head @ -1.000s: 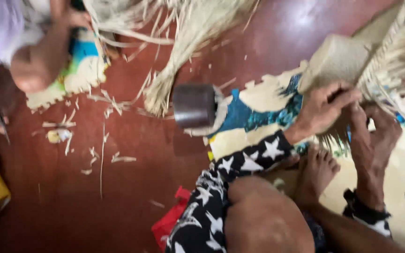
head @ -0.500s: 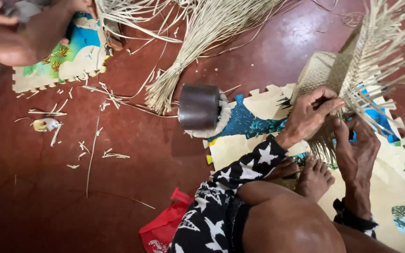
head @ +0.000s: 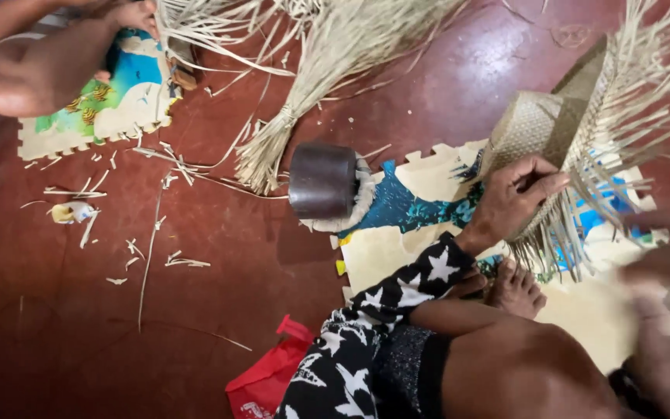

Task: Weaving the brim of a hat using dried plant fibers while sitting on the floor.

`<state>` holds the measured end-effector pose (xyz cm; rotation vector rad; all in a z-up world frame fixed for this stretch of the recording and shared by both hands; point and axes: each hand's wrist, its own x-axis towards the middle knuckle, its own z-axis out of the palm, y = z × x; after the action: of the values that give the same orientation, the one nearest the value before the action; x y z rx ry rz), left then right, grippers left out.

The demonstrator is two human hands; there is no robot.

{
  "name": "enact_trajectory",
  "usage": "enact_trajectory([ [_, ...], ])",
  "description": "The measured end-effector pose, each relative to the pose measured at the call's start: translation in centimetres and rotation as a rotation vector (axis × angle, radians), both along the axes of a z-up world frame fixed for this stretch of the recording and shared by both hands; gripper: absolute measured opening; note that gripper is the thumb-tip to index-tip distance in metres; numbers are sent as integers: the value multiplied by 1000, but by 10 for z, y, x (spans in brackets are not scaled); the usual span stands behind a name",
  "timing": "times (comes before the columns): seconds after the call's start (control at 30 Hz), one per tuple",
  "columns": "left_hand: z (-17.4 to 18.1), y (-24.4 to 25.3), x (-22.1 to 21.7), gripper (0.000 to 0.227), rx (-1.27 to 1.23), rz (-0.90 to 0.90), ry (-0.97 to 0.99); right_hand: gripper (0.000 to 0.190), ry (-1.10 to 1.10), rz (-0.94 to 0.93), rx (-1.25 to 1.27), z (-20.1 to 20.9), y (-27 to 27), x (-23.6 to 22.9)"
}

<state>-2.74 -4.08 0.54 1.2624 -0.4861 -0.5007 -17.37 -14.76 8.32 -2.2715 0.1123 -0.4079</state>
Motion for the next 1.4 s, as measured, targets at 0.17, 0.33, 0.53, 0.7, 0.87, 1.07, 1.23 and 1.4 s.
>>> enact_trajectory([
  [0.17,-27,0,-3,13,-69,53,13,33,-207,647,-399,62,103,48],
  [0.33,-28,4,-3,22,49,-11,-8,25,109,1007,-164,63,124,60],
  [0.53,-21,8,-6,25,47,-36,-7,18,229,1087,-142,60,118,58],
  [0.7,-23,6,-7,27,50,-46,2,15,249,1096,-103,64,119,58],
  [0.87,-22,7,-8,20,-79,-41,22,14,198,1122,-81,68,121,59],
  [1.07,-29,6,-7,22,-66,-49,-18,18,147,1095,-100,67,122,61],
  [1.23,-41,1,-7,28,7,-98,-11,19,212,1048,-142,56,117,55],
  [1.4,-40,2,-9,24,-87,-84,21,20,177,1051,-165,53,115,54],
])
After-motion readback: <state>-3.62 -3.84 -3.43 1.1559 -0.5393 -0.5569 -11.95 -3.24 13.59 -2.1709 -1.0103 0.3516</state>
